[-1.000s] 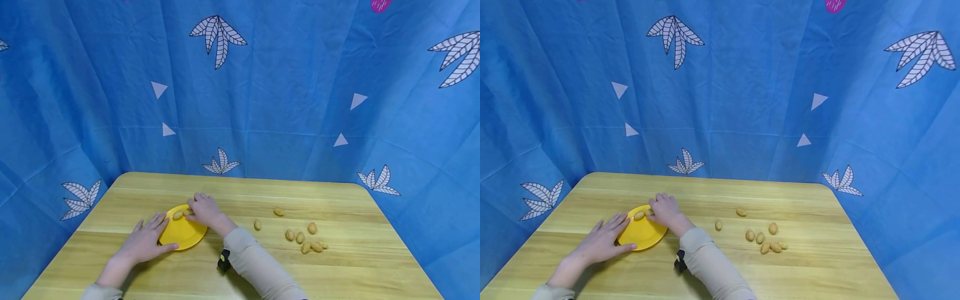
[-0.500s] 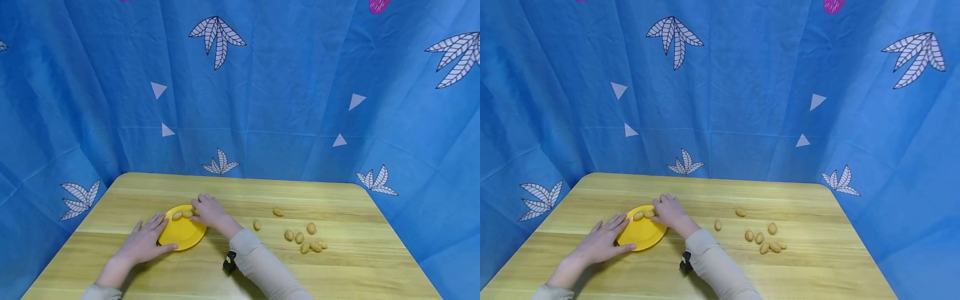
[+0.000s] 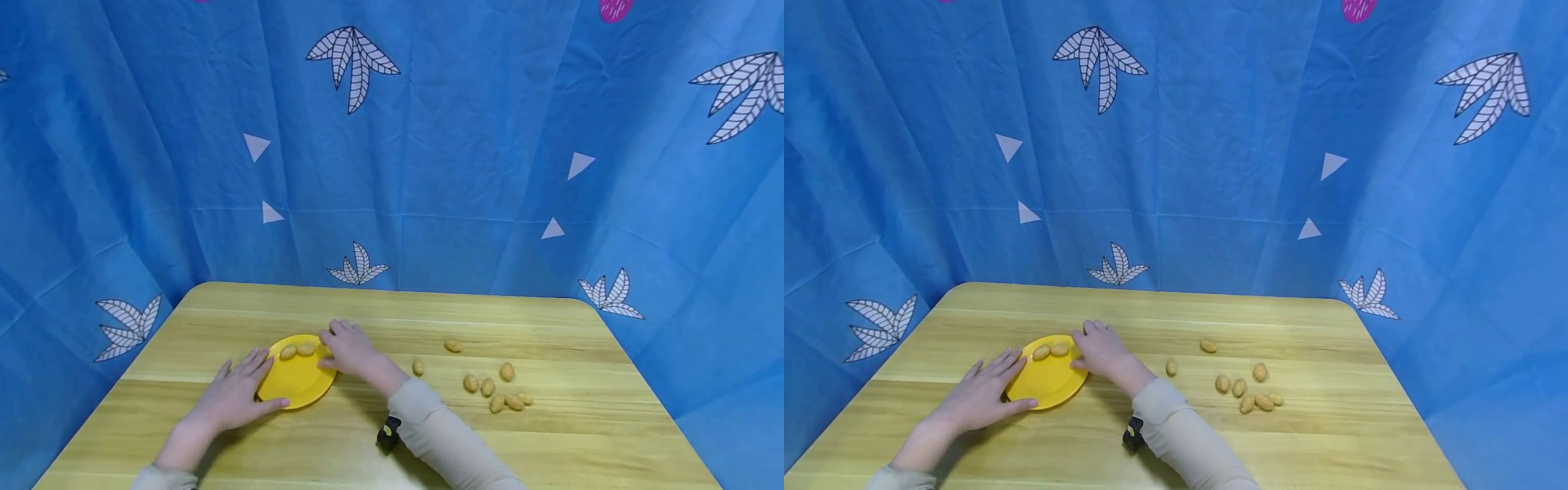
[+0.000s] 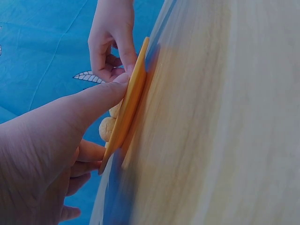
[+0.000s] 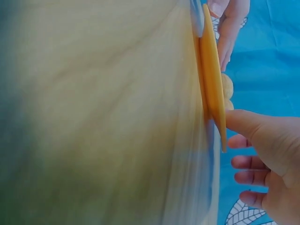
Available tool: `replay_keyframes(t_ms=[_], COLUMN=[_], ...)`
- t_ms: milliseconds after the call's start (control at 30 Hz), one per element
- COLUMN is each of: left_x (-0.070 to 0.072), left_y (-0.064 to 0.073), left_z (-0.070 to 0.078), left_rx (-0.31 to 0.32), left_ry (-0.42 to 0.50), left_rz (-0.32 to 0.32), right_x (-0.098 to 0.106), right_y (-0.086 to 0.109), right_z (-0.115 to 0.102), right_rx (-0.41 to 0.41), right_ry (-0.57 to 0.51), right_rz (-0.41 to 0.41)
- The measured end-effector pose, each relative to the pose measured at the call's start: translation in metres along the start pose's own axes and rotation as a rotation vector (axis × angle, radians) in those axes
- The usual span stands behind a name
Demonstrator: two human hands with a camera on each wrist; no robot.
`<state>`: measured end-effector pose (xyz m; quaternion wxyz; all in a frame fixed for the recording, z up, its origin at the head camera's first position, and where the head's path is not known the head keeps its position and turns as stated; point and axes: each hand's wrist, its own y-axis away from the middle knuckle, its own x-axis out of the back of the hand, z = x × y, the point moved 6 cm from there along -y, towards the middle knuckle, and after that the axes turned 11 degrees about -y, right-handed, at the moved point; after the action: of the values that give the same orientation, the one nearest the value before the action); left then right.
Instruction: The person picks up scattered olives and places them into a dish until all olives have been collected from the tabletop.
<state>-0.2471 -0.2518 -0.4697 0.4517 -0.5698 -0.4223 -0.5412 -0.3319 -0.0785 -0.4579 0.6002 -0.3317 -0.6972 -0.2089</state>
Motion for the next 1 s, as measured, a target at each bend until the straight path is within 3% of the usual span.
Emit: replay_keyframes(t_ms=[267,667,1000], left_x=[-0.002,-0.002,-0.003], left_y=[0.0,0.001,-0.001], left_z=[-0.001,-0.001,-0.003], left_rx=[0.008,0.007,0.002], left_ry=[0.008,0.017,0.01], left_rz=[0.001,0.001,0.007], right_x=[0.003,0.026,0.041], right_y=[0.012,0.042,0.056], right_z=[0.002,0.0,0.016], right_rx=[0.012,0.054,-0.042], right_ry=[-0.031,-0.057,-0.139], right_rz=[-0.003,0.052,0.134])
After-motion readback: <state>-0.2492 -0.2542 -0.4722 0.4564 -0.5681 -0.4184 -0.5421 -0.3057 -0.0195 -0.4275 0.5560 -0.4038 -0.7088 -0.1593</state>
